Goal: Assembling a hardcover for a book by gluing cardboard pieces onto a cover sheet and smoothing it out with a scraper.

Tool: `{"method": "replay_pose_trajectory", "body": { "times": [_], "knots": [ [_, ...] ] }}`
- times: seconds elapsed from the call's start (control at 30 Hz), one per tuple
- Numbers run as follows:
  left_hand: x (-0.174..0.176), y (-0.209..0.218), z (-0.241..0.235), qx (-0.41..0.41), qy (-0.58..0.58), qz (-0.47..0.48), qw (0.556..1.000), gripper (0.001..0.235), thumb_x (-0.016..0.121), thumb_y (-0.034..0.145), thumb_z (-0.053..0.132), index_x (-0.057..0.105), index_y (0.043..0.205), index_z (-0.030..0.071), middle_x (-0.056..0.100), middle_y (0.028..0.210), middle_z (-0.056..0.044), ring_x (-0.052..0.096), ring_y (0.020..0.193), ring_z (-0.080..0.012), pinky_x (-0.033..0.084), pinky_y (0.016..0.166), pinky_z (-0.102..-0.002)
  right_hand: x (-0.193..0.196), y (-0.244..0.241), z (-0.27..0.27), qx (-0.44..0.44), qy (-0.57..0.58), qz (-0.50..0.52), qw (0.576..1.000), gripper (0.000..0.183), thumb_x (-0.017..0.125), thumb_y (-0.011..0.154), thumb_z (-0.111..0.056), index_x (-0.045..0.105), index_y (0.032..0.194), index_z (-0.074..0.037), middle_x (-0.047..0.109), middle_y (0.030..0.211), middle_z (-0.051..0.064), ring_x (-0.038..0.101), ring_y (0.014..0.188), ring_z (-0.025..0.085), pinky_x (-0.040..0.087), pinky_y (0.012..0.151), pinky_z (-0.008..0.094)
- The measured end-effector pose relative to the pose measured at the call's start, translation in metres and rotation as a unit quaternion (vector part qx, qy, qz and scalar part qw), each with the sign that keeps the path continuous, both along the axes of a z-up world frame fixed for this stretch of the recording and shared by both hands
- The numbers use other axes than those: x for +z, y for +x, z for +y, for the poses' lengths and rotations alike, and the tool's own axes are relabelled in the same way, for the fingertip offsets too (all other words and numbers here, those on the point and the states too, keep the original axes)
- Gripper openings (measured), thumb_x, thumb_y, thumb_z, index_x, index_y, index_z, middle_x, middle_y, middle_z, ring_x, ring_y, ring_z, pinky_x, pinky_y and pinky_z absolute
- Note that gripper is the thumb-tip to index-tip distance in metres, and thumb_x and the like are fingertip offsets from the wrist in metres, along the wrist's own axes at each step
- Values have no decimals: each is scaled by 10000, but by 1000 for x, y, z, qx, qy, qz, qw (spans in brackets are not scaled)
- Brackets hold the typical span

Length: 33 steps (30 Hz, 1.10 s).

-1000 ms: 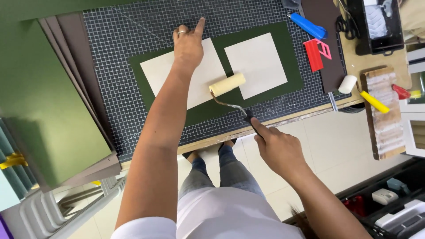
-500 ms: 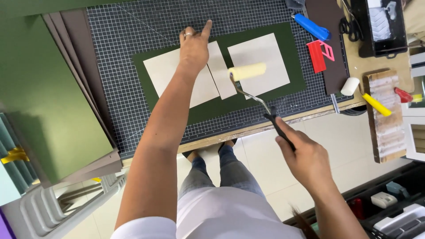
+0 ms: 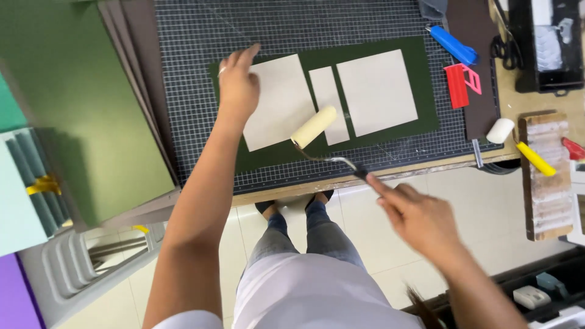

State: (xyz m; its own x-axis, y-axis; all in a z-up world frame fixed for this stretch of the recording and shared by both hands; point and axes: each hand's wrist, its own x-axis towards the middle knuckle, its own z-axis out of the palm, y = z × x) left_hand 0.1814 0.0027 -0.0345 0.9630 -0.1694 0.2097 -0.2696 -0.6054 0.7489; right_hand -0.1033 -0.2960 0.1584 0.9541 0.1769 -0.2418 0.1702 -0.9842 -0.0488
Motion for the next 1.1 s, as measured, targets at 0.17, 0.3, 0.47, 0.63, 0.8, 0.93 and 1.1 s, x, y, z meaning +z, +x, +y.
{"method": "replay_pose_trajectory", "body": {
  "times": [0.17,0.3,0.47,0.63,0.8,0.93,1.1],
  "knots": [
    [29,-121,46,61,-132,141,979,577,423,937,-108,471,1486,61,528,1382,-190,496,1266,-344,434,1109,-486,40,87,-43,35,-169,160,972,585,380,1040,-486,183,1577,-612,684,1095,-90,594,533,85,480,414,220],
    [3,-167,42,64,-232,179,954,577,418,958,-62,406,1521,66,498,1416,-162,546,1199,-261,502,1048,-353,32,151,-94,211,-198,30,957,487,440,1031,-503,393,1484,-677,576,790,-199,489,505,74,378,370,206],
    [10,-153,37,81,-258,194,943,595,391,987,-46,313,1562,85,434,1507,-228,551,1293,-306,488,1094,-404,31,218,-92,266,-289,31,919,503,469,1021,-504,379,1454,-744,643,907,-281,628,694,43,440,437,236],
    [14,-136,32,124,-265,229,929,617,382,994,-5,268,1590,104,453,1504,-257,578,1270,-269,459,1124,-417,23,256,-59,284,-311,85,903,513,479,983,-519,379,1415,-777,665,1004,-319,700,790,28,512,512,230],
    [33,-137,25,153,-250,271,917,650,375,990,35,210,1609,147,458,1519,-230,581,1276,-275,493,1071,-431,-6,266,-66,332,-104,57,936,509,611,959,-377,549,1394,-635,658,854,-189,635,602,172,421,470,351],
    [32,-137,20,167,-223,250,927,654,380,988,27,214,1611,133,477,1492,-238,600,1227,-274,504,1059,-431,-1,275,-100,342,-130,65,928,505,606,966,-391,526,1375,-676,686,916,-259,551,505,103,414,410,272],
    [33,-136,7,168,-208,233,935,664,389,1003,-5,193,1626,117,477,1446,-220,575,1205,-271,493,1037,-438,-13,275,-98,373,-74,35,924,487,599,981,-363,548,1385,-630,623,780,-173,620,590,147,370,430,330]
  ]
}}
